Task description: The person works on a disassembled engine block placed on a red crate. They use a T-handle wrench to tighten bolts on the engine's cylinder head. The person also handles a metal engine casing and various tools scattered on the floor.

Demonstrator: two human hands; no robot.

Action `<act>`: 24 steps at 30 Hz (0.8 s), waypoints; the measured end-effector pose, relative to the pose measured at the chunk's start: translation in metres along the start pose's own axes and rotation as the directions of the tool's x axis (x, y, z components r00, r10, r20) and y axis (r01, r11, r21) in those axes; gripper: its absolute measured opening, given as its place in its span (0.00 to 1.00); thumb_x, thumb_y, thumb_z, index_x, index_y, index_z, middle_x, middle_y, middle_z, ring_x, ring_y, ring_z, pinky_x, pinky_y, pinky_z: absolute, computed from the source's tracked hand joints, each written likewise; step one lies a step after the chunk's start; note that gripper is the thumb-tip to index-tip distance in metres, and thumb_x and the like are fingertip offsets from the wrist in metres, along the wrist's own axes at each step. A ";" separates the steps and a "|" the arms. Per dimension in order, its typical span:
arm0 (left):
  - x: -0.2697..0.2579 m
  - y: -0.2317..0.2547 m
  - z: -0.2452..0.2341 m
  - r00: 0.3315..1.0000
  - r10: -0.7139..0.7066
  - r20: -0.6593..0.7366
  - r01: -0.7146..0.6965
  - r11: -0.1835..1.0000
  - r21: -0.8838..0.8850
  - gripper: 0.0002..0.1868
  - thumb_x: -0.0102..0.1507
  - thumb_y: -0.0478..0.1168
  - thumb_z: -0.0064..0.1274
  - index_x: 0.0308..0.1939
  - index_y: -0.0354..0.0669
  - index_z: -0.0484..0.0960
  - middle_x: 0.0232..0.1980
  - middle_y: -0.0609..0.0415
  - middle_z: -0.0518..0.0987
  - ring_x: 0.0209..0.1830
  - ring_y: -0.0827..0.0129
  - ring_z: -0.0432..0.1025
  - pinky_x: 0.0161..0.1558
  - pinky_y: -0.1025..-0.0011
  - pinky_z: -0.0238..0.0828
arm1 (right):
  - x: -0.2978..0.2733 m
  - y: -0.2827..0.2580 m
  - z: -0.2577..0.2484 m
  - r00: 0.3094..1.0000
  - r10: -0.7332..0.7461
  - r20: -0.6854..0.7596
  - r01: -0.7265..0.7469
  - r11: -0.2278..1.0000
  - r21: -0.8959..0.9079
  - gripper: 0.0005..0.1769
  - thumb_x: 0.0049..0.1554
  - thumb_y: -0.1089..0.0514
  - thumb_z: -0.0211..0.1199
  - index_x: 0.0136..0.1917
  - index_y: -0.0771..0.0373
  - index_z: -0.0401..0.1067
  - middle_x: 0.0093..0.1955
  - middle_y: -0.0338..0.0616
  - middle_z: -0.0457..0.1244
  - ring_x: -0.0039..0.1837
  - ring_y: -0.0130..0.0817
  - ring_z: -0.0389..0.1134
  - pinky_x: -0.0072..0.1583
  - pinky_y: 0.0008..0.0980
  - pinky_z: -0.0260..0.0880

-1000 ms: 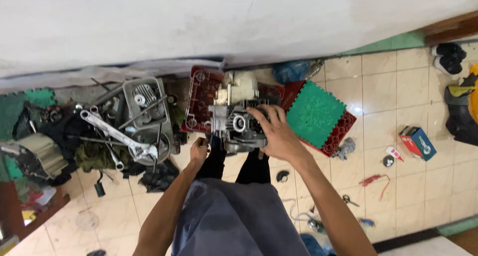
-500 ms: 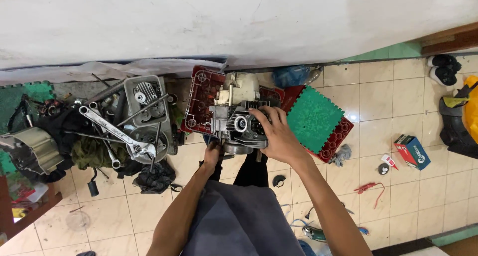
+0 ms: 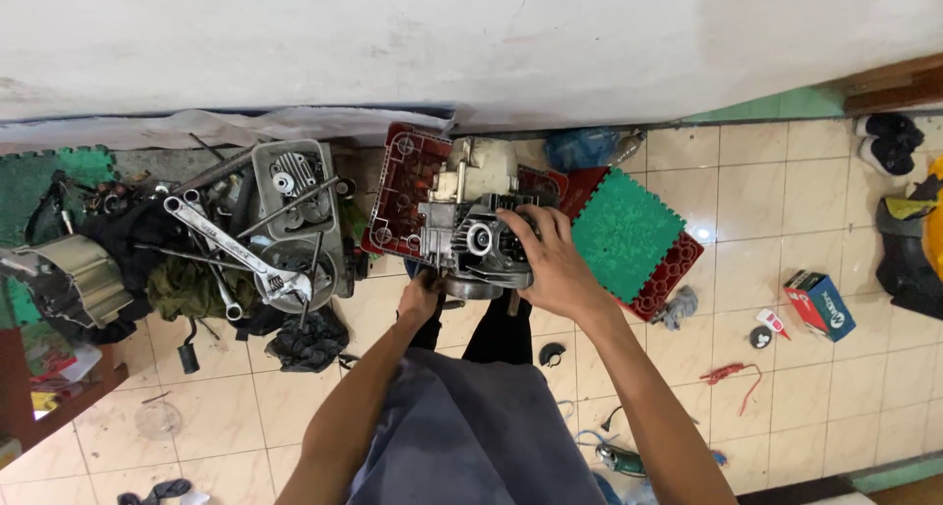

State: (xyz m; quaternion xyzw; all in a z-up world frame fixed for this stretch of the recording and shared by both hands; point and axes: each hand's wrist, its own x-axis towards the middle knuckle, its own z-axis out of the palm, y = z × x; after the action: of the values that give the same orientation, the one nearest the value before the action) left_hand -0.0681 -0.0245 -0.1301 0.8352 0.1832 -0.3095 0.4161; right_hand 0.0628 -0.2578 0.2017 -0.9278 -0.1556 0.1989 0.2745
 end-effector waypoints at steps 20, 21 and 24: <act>-0.003 0.037 -0.019 0.973 -0.225 0.051 0.210 0.956 0.204 0.24 0.63 0.60 0.51 0.62 0.63 0.81 0.56 0.45 0.82 0.56 0.46 0.76 0.56 0.53 0.75 | 0.001 -0.001 -0.003 1.000 -0.003 0.007 0.003 1.000 -0.020 0.61 0.37 0.58 0.81 0.78 0.47 0.50 0.75 0.53 0.49 0.76 0.63 0.46 0.72 0.59 0.57; -0.006 0.040 -0.022 0.959 -0.273 0.080 0.254 0.948 0.192 0.26 0.63 0.62 0.51 0.62 0.64 0.79 0.57 0.45 0.82 0.56 0.46 0.76 0.55 0.52 0.75 | 0.000 -0.001 -0.001 1.000 -0.015 -0.001 0.015 1.000 -0.013 0.61 0.37 0.58 0.80 0.78 0.48 0.51 0.75 0.53 0.50 0.76 0.63 0.47 0.72 0.58 0.58; 0.005 0.016 -0.022 0.982 -0.105 0.155 0.087 0.989 0.117 0.21 0.62 0.58 0.51 0.53 0.58 0.87 0.53 0.44 0.84 0.54 0.45 0.77 0.54 0.52 0.74 | 0.001 0.002 0.002 1.000 -0.009 -0.005 0.008 0.998 -0.066 0.60 0.38 0.59 0.80 0.77 0.49 0.51 0.75 0.54 0.49 0.75 0.64 0.46 0.72 0.59 0.57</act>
State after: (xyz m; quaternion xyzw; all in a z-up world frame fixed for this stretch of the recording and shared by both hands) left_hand -0.0474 -0.0154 -0.1140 0.8193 0.1719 -0.4049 0.3677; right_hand 0.0627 -0.2580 0.1984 -0.9362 -0.1652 0.1902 0.2451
